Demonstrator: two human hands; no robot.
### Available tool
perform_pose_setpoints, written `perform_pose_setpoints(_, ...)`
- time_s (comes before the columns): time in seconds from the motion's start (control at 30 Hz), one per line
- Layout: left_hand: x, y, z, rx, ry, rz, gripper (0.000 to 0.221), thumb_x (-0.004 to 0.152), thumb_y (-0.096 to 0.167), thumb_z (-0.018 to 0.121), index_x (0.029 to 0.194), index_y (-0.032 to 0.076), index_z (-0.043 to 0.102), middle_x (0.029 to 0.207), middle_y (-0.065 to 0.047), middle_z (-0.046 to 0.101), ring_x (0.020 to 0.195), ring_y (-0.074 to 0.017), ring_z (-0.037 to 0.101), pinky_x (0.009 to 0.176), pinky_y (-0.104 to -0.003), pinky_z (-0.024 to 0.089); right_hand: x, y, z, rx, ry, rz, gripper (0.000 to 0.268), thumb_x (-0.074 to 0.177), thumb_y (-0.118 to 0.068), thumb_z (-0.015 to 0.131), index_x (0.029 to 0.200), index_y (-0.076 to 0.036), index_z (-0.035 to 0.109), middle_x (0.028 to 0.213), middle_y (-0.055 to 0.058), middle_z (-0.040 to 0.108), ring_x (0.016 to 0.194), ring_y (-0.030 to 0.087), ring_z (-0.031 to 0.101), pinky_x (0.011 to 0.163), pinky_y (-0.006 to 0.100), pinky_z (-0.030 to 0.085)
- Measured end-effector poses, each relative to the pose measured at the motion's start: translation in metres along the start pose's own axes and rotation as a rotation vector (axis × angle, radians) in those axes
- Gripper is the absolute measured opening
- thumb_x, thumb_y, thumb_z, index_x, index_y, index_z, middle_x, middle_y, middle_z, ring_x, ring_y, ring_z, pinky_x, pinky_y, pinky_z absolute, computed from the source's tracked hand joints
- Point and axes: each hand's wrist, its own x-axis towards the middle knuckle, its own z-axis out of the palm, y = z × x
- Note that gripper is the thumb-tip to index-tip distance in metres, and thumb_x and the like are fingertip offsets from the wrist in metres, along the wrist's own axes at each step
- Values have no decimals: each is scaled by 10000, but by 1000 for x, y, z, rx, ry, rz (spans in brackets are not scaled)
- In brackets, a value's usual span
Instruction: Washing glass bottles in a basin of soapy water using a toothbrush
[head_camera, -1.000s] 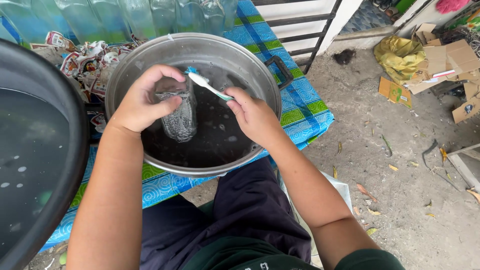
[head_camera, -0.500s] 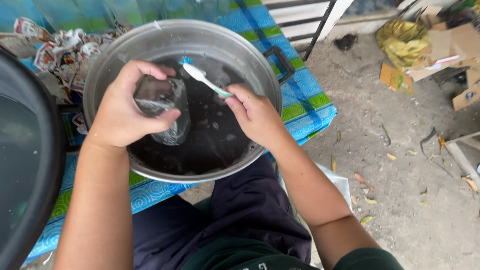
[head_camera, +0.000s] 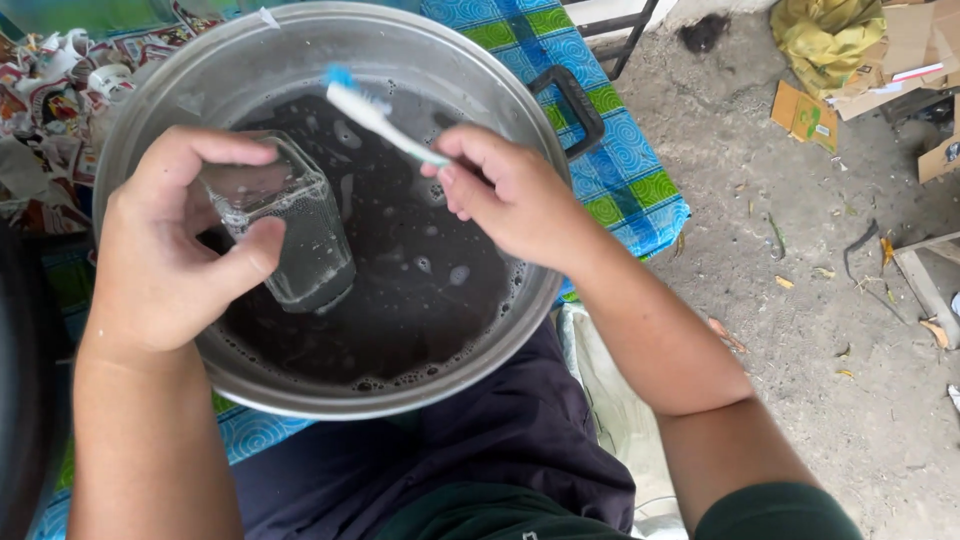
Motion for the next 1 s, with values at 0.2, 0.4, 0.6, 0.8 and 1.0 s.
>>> perform_pose_setpoints(0.2,7,-8,-2,-100,62,-67,415,940,-109,689,1244,-18,421,1127,-170,638,905,-204,664,796,-278,577,62,45,-2,198,-404,653,179,1019,-170,496,1046,-1,546,909,105,659,760,188,716,641,298,618)
perform_pose_setpoints(0.4,12,-8,-7,154,133,-127,428,911,46,735,1278,7,518,1186,-157,594,988,-237,625,830,-334,534,73,92,41,448,-652,868,94,922,-5,486,856,32,543,656,140,551,571,256,615,582,380,568)
perform_pose_setpoints(0.6,12,-10,-10,198,150,-140,497,878,91,772,1349,90,614,1203,-177,603,1037,-272,595,865,-360,509,103,-36,-2,641,-473,466,181,1026,-108,443,1047,26,563,959,253,727,882,332,783,791,339,684)
perform_pose_setpoints(0.8,10,-15,-11,161,181,-151,468,888,148,781,1336,100,654,1127,-160,589,1002,-262,594,853,-347,507,88,26,10,300,-511,759,210,996,-115,490,1074,65,567,974,244,707,817,301,749,763,348,663)
perform_pose_setpoints(1.0,10,-16,-11,72,171,-74,372,940,164,733,1278,26,660,1230,-140,641,1076,-240,606,908,-324,472,60,75,30,66,-556,934,177,995,-119,558,1036,40,625,837,159,699,691,248,701,631,354,613)
